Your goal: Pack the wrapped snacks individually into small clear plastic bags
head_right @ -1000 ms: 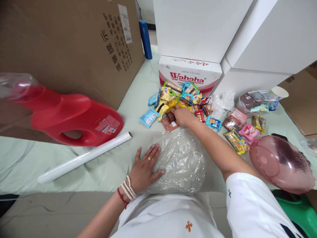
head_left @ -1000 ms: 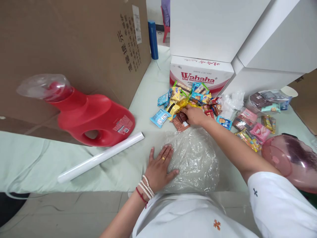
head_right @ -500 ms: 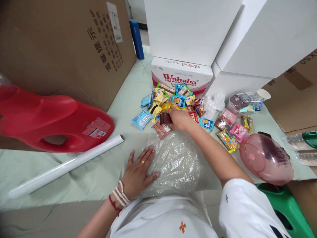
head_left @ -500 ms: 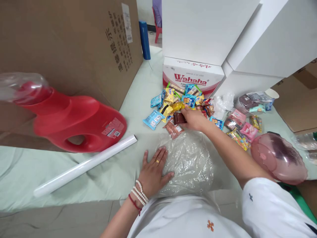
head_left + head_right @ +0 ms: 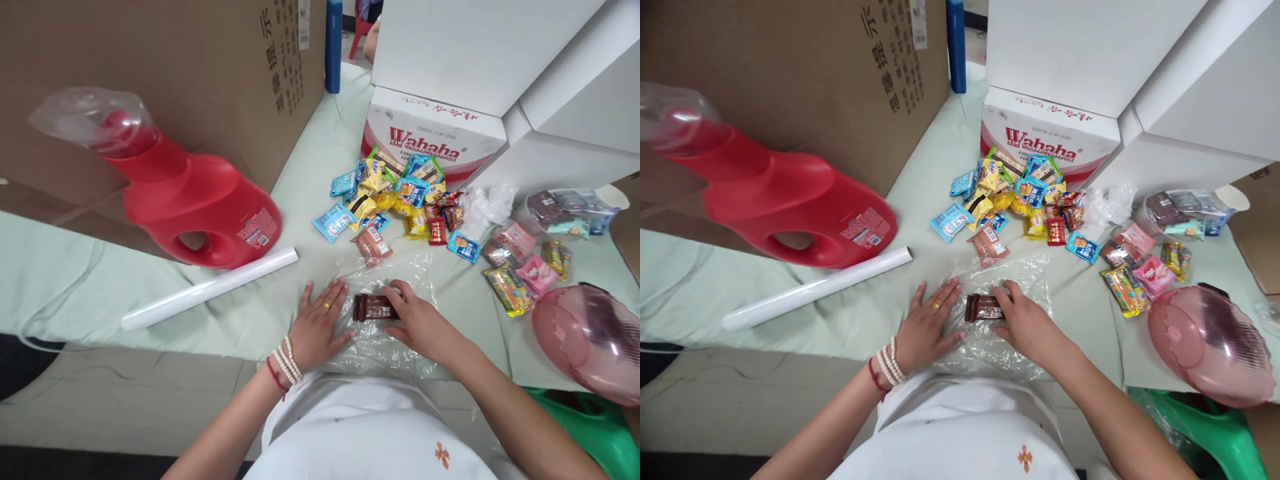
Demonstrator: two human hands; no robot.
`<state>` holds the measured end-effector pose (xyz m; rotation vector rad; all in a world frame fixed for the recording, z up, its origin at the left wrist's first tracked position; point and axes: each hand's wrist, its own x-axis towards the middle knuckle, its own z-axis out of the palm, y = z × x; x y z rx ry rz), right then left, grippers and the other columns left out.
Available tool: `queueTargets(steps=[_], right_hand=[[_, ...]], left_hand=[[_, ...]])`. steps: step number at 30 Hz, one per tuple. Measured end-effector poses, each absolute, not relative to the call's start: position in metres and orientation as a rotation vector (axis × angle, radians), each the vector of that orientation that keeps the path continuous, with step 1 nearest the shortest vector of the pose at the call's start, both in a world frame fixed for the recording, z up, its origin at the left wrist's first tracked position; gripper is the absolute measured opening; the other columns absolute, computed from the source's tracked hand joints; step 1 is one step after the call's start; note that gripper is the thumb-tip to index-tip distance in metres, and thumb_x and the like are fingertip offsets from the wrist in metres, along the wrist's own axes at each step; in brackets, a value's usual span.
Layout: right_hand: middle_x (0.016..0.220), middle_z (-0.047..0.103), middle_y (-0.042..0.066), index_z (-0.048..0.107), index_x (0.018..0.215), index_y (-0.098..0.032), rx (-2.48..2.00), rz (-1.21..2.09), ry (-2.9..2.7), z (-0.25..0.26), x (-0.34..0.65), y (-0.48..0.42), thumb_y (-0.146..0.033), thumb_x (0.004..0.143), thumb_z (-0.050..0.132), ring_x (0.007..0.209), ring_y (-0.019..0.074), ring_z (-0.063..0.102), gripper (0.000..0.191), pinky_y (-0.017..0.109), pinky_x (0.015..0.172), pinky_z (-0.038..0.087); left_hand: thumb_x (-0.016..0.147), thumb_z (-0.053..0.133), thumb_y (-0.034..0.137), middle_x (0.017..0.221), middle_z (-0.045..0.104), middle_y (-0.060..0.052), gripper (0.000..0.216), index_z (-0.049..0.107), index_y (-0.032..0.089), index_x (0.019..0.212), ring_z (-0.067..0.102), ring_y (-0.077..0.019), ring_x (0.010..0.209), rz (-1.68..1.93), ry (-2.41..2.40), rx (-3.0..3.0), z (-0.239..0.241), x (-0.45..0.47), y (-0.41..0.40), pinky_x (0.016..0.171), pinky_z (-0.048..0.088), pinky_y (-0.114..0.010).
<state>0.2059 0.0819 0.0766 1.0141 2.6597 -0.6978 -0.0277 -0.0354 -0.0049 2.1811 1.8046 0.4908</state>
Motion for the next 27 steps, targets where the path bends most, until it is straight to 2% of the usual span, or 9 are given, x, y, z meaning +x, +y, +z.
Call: queueTargets(steps=[2, 5, 9, 13, 16, 18, 20, 23, 27], right_hand=[[0.143, 0.051, 0.017, 0.049, 0.142, -0.020, 0.949, -0.822, 2.840, 0.074, 0.238, 0.066, -0.034, 0.094, 0.070, 0.115, 0.0289, 0.065, 0.055, 0.042, 0.094, 0.057], [0.134, 0.060, 0.016, 0.056, 0.136, -0.020, 0.767, -0.769, 3.006, 0.057, 0.280, 0.037, -0.041, 0.093, 0.072, 0.122, 0.0336, 0.058, 0.050, 0.051, 0.101, 0.053], [0.129, 0.065, 0.013, 0.066, 0.117, -0.023, 0.793, -0.754, 3.103, 0.039, 0.301, 0.021, -0.019, 0.098, 0.061, 0.122, 0.0316, 0.056, 0.020, 0.051, 0.100, 0.051], [0.122, 0.065, 0.011, 0.065, 0.105, -0.022, 0.834, -1.194, 3.027, 0.060, 0.288, 0.046, -0.018, 0.102, 0.052, 0.111, 0.0216, 0.062, 0.014, 0.037, 0.093, 0.053], [0.103, 0.068, 0.007, 0.063, 0.101, -0.022, 0.966, -1.400, 2.878, 0.079, 0.269, 0.078, -0.026, 0.104, 0.049, 0.092, 0.0170, 0.064, 0.015, 0.029, 0.080, 0.051], [0.082, 0.064, 0.001, 0.063, 0.096, -0.021, 1.084, -1.441, 2.774, 0.081, 0.257, 0.100, -0.031, 0.104, 0.048, 0.073, 0.0148, 0.058, 0.019, 0.026, 0.068, 0.046], [0.070, 0.059, -0.003, 0.063, 0.093, -0.020, 1.187, -1.460, 2.668, 0.073, 0.247, 0.121, -0.035, 0.102, 0.048, 0.063, 0.0135, 0.051, 0.023, 0.024, 0.060, 0.039], [0.069, 0.060, -0.002, 0.065, 0.092, -0.018, 1.272, -1.334, 2.543, 0.059, 0.238, 0.148, -0.031, 0.098, 0.050, 0.062, 0.0138, 0.050, 0.020, 0.024, 0.060, 0.036], [0.088, 0.068, 0.007, 0.070, 0.097, -0.017, 1.349, -0.660, 2.602, 0.057, 0.220, 0.167, -0.025, 0.095, 0.057, 0.078, 0.0192, 0.057, 0.015, 0.028, 0.067, 0.037]], left_hand=[[0.097, 0.056, 0.045, 0.168, 0.031, -0.022, 0.083, 0.018, 0.015, 0.165, 0.036, -0.0324, 0.154, 0.564, 1.777, 2.223, -0.004, -0.035, -0.042, 0.128, 0.004, -0.060], [0.096, 0.053, 0.021, 0.166, 0.038, -0.013, 0.067, 0.035, 0.026, 0.160, 0.028, -0.0298, 0.158, 0.662, 1.691, 2.321, -0.002, -0.045, -0.049, 0.128, 0.008, -0.060], [0.079, 0.049, 0.001, 0.151, 0.060, -0.003, 0.066, 0.060, 0.030, 0.138, 0.028, -0.0276, 0.158, 0.629, 1.450, 2.400, 0.006, -0.059, -0.052, 0.128, 0.002, -0.062], [0.065, 0.053, 0.008, 0.154, 0.057, -0.010, 0.071, 0.060, 0.022, 0.134, 0.035, -0.0324, 0.154, 0.496, 1.251, 2.317, 0.017, -0.070, -0.050, 0.127, 0.004, -0.065], [0.071, 0.063, 0.023, 0.155, 0.053, -0.015, 0.069, 0.056, 0.021, 0.139, 0.036, -0.0371, 0.152, 0.454, 1.240, 2.290, 0.019, -0.069, -0.049, 0.125, 0.006, -0.068], [0.078, 0.069, 0.036, 0.141, 0.065, -0.013, 0.053, 0.063, 0.023, 0.129, 0.044, -0.0370, 0.146, 0.513, 1.344, 2.282, 0.016, -0.063, -0.046, 0.124, 0.009, -0.068], [0.090, 0.063, 0.040, 0.112, 0.076, -0.009, 0.022, 0.071, 0.025, 0.103, 0.058, -0.0318, 0.130, 0.626, 1.522, 2.216, 0.011, -0.054, -0.041, 0.121, 0.021, -0.062], [0.101, 0.048, 0.034, 0.081, 0.071, -0.007, 0.035, 0.064, 0.022, 0.071, 0.064, -0.0277, 0.103, 0.706, 1.931, 1.951, 0.005, -0.040, -0.026, 0.102, 0.043, -0.051], [0.089, 0.066, 0.041, 0.094, 0.070, -0.012, 0.021, 0.068, 0.020, 0.085, 0.059, -0.0355, 0.103, 0.643, 2.362, 1.601, 0.003, -0.029, -0.004, 0.089, 0.047, -0.050]])
